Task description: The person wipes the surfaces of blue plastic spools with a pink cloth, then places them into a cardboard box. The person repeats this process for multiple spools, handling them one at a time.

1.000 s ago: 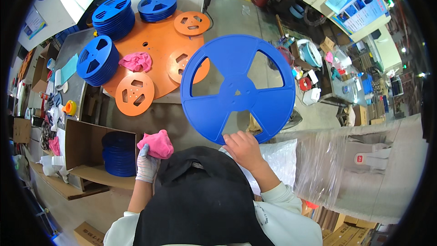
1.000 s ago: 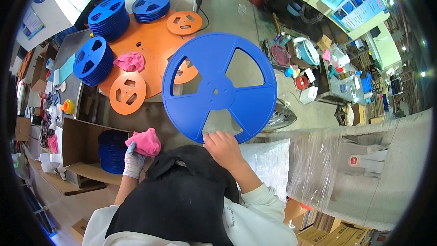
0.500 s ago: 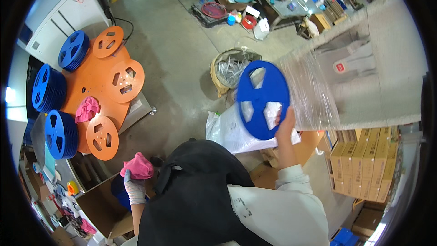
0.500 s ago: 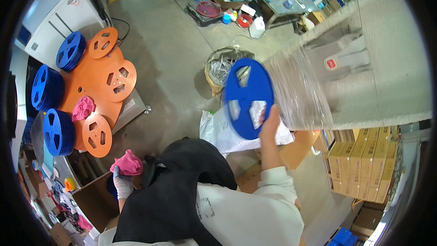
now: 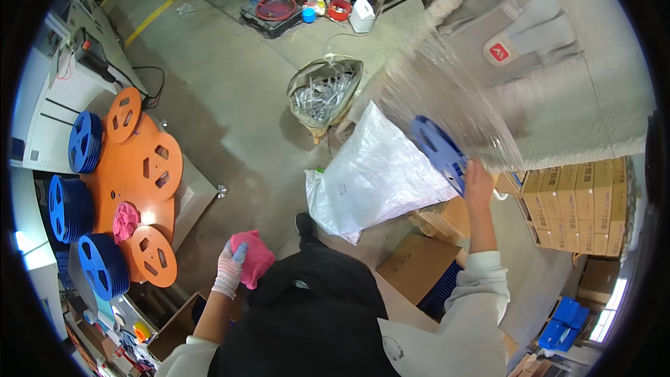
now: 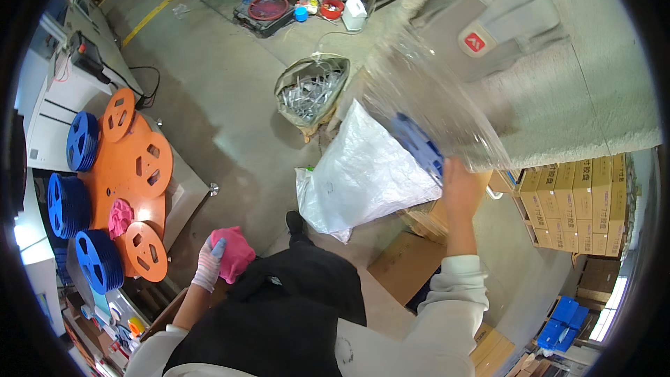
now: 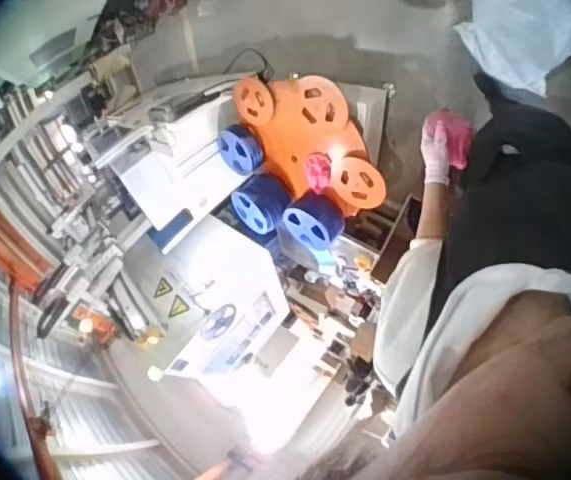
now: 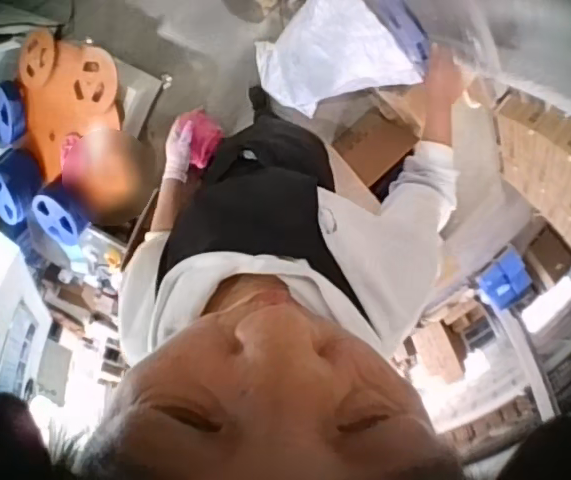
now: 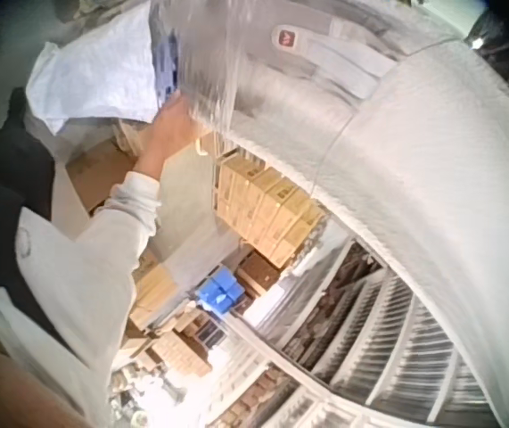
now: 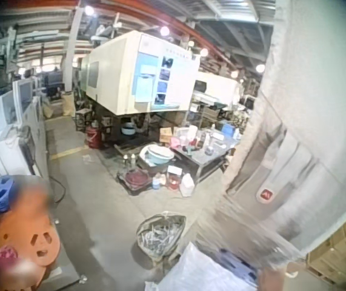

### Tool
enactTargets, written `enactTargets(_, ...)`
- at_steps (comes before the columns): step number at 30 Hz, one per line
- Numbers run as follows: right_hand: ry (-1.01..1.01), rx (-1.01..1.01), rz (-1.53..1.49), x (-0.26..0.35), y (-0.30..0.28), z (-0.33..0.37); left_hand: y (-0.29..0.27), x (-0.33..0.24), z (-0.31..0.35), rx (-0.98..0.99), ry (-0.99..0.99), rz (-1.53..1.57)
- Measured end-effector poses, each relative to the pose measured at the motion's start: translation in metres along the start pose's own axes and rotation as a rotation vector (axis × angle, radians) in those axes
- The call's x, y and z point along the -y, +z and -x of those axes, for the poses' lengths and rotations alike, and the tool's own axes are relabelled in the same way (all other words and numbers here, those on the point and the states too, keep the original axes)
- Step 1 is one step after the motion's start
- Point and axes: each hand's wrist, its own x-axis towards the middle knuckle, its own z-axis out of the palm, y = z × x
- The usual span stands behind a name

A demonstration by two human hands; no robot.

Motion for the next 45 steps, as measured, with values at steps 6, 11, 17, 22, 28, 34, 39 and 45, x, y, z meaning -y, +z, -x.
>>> enactTargets(6, -0.152, 0.112, -0.087, 0.008, 0.012, -0.015, 0.108, -0.046, -0.070, 0.324, 0.200, -0.983)
enactTargets(11, 0.014, 0.408, -0.520, -0.019, -0.028, -0.022, 0.258, -0.143, -0.115, 0.713, 0.134, -1.288)
enactTargets(17, 0.072, 0.566, -0.563, -0.037, -0.004, -0.040, 0.415, -0.115, -0.192, 0.840, 0.387, -1.481)
enactTargets(22, 0.160, 0.669, -0.566, -0.048, 0.007, -0.071, 0.444, -0.107, -0.201, 0.841, 0.412, -1.700)
enactTargets(28, -0.207, 0.457, -0.212, 0.004, 0.097, -0.105, 0.412, -0.062, -0.196, 0.779, 0.366, -1.651)
enactTargets(34, -0.274, 0.579, -0.128, -0.004, 0.257, -0.034, 0.349, -0.086, -0.171, 0.816, 0.219, -1.442)
enactTargets(39, -0.366, 0.373, -0.058, -0.050, 0.308, 0.040, 0.186, -0.073, -0.135, 0.671, 0.146, -0.847)
enactTargets(45, -0.308, 0.363, -0.373, 0.112, 0.249, 0.123, 0.006, -0.057, -0.035, 0.242, -0.113, 0.627)
